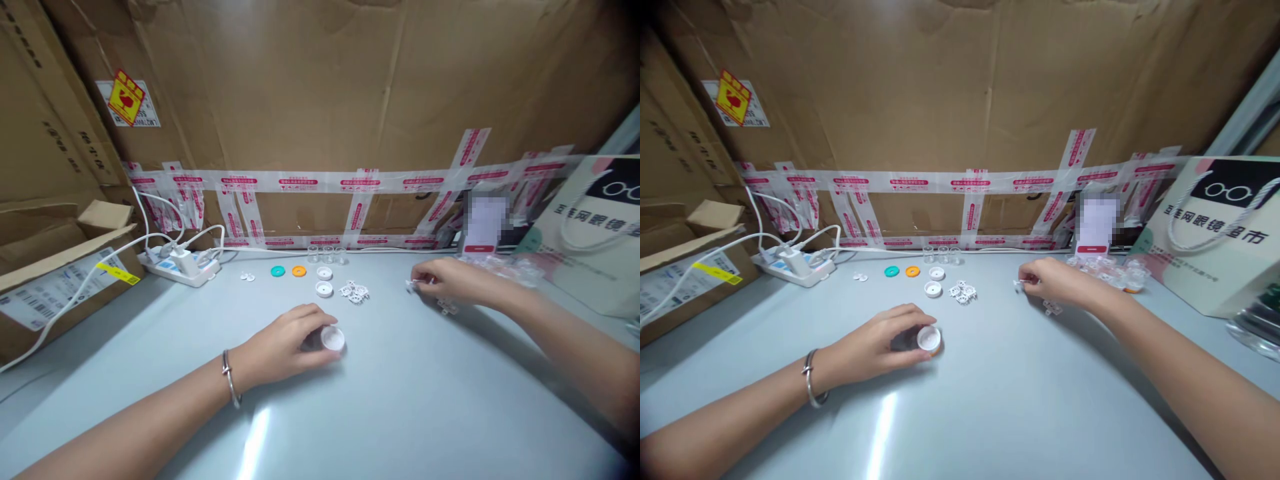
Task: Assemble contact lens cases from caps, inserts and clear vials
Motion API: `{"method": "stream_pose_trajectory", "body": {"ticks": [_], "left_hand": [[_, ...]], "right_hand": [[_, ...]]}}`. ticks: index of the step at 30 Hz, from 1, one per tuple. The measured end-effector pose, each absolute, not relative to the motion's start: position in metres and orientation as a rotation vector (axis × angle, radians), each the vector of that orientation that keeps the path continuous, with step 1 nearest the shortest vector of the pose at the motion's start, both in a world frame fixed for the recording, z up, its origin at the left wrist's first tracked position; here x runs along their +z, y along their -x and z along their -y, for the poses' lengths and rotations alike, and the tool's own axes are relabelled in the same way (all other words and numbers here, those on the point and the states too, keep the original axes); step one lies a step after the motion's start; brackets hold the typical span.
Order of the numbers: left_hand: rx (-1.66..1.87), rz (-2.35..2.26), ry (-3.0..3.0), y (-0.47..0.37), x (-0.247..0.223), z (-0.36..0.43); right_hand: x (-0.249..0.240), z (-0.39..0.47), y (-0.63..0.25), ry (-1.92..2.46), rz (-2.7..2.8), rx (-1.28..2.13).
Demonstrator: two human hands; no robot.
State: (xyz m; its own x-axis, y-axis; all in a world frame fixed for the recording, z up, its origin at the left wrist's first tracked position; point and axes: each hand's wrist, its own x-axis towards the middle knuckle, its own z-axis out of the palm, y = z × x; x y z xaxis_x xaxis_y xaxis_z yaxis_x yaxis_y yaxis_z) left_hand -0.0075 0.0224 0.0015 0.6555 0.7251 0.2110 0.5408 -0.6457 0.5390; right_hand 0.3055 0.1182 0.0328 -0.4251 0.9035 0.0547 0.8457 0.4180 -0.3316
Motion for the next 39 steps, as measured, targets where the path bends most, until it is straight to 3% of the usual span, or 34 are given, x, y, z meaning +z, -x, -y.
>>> {"method": "stream_pose_trajectory", "body": {"ticks": [8, 22, 26, 29, 39], "left_hand": [[0.954, -1.080, -2.117, 0.006, 0.009, -0.024], [0.931, -0.907, -1.472, 0.007, 0.011, -0.027], [1.085, -0.961, -1.484, 0.014, 0.006, -0.036], [1.173, -1.011, -1.446, 0.017, 0.002, -0.042], [1.124, -1.027, -1.461, 0.018, 0.002, -0.041]], "right_hand": [[0.052, -0.054, -0.228, 1.007, 2.415, 0.614], [0.053, -0.058, -0.187, 0.833, 2.128, 0.871], [0.049, -0.084, -0.214, 1.060, 2.042, 0.719], [0.034, -0.102, -0.239, 1.239, 2.359, 0.567], [0.004, -0.108, -0.242, 1.071, 2.539, 0.509]]}}
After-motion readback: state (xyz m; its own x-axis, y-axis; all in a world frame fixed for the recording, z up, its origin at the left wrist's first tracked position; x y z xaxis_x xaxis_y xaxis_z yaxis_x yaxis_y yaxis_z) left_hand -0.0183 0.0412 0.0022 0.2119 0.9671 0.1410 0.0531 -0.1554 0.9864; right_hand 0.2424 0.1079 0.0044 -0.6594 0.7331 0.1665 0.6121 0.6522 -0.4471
